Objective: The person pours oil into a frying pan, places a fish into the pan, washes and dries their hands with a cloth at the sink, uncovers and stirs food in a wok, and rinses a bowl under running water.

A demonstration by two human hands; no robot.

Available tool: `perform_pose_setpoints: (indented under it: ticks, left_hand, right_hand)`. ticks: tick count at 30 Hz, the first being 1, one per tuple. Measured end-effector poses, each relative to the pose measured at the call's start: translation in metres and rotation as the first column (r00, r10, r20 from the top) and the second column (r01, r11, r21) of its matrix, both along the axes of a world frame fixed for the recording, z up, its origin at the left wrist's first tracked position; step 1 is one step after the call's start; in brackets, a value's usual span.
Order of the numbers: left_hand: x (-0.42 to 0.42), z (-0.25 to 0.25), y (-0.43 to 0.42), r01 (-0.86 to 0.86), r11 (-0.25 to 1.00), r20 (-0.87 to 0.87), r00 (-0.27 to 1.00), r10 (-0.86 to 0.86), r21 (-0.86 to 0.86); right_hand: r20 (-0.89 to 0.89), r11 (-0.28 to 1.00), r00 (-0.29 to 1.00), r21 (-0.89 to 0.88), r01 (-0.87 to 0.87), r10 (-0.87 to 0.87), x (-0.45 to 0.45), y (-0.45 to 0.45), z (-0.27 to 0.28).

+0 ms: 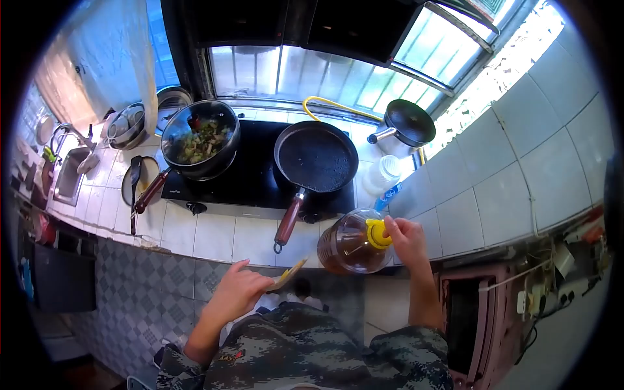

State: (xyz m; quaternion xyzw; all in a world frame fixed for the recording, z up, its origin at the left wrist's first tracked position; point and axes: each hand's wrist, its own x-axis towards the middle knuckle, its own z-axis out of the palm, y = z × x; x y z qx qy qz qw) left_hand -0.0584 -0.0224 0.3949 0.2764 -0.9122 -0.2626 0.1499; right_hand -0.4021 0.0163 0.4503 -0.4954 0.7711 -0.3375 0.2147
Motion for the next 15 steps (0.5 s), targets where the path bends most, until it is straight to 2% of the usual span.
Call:
perform_pose_setpoints:
  ticks: [3,5,7,9,10,12,13,15]
  left_hand:
    - [-0.018,0.003,0.012,-0.059,0.998,0.026,0.998,0.058,0.003]
    - [-0.030,0.002,0.019,-0.099,0.995,0.012,0.995,0.099,-0.003]
    - [-0.043,0.002,0.025,-0.132,0.991,-0.015,0.991,0.132,-0.011]
    - [-0.054,0.004,0.030,-0.180,0.984,-0.015,0.984,0.180,-0.008]
    - [-0.060,0.005,0.032,-0.180,0.984,-0.011,0.984,0.180,-0.012]
    - [-0.067,0.010,0.036,-0.233,0.972,0.025,0.972,0.233,0.007]
    - [-0.070,0.010,0.038,-0.226,0.974,0.034,0.974,0.225,0.006]
    - [-0.074,0.011,0.037,-0.251,0.968,-0.012,0.968,0.251,-0.018]
  right_hand:
    - [0.069,0.990,0.990,-0.066,-0.121,0.126,0.002,0.011,-0.003]
    - [0.053,0.971,0.971,-0.056,-0.231,0.234,0.003,0.021,-0.007]
    - [0.010,0.972,0.972,0.001,-0.237,0.237,0.005,0.033,-0.004]
    - [-0.081,0.898,0.964,-0.349,-0.266,0.254,0.000,0.038,-0.009]
    - [-0.078,0.897,0.964,-0.353,-0.264,0.253,-0.009,0.040,-0.012]
    - [-0.028,0.948,0.995,-0.303,-0.096,0.091,-0.028,0.044,-0.015]
    - [-0.019,0.949,0.996,-0.303,-0.086,0.084,-0.031,0.044,-0.013]
    - [-0.132,0.970,0.981,-0.179,-0.164,0.141,-0.038,0.039,-0.004]
